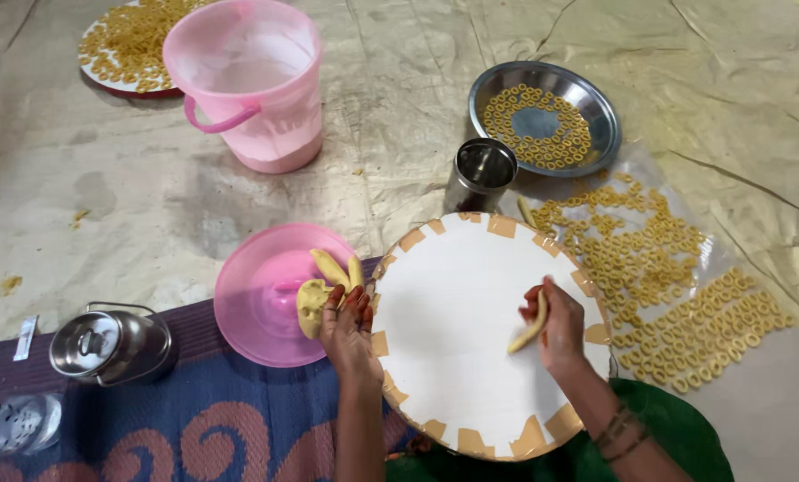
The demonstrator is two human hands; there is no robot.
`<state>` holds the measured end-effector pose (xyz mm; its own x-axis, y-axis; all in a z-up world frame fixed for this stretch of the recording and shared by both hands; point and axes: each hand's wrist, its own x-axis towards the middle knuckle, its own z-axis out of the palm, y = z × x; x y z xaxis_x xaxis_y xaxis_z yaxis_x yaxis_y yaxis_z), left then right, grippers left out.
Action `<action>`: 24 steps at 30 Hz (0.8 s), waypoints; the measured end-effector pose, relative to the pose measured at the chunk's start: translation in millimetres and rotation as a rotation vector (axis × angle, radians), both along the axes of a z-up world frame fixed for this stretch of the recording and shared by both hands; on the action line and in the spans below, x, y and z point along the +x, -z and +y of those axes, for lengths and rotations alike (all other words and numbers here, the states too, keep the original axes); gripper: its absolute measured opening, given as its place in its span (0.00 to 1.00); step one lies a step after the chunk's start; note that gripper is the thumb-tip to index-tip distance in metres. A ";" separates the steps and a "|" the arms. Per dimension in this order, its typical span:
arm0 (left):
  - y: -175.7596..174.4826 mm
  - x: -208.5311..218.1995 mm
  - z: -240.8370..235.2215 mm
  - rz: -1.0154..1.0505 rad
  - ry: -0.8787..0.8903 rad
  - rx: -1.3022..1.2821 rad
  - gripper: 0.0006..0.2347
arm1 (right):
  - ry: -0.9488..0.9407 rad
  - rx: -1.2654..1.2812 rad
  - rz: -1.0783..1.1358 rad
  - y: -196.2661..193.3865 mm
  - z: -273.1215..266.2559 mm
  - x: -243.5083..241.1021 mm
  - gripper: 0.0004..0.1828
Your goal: The person rolls small pieces of dough into thin strips on a flat board, then joins the ends to form small rings. The rings are placed on a nearby plastic sheet and in a metal bowl.
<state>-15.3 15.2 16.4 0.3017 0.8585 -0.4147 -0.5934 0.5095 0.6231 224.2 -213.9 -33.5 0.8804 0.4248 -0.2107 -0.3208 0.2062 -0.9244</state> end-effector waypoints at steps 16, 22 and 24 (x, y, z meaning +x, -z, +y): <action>1.7 27.2 -25.1 0.210 0.197 0.235 0.19 | -0.438 -1.056 -1.661 -29.9 119.0 -23.4 0.35; 3.6 23.2 -17.7 0.204 0.208 0.139 0.20 | -0.399 -1.029 -1.479 -31.8 169.1 23.2 0.36; 3.3 24.4 -18.0 0.243 0.216 0.129 0.20 | -0.432 -0.960 -1.561 -30.6 148.1 8.0 0.36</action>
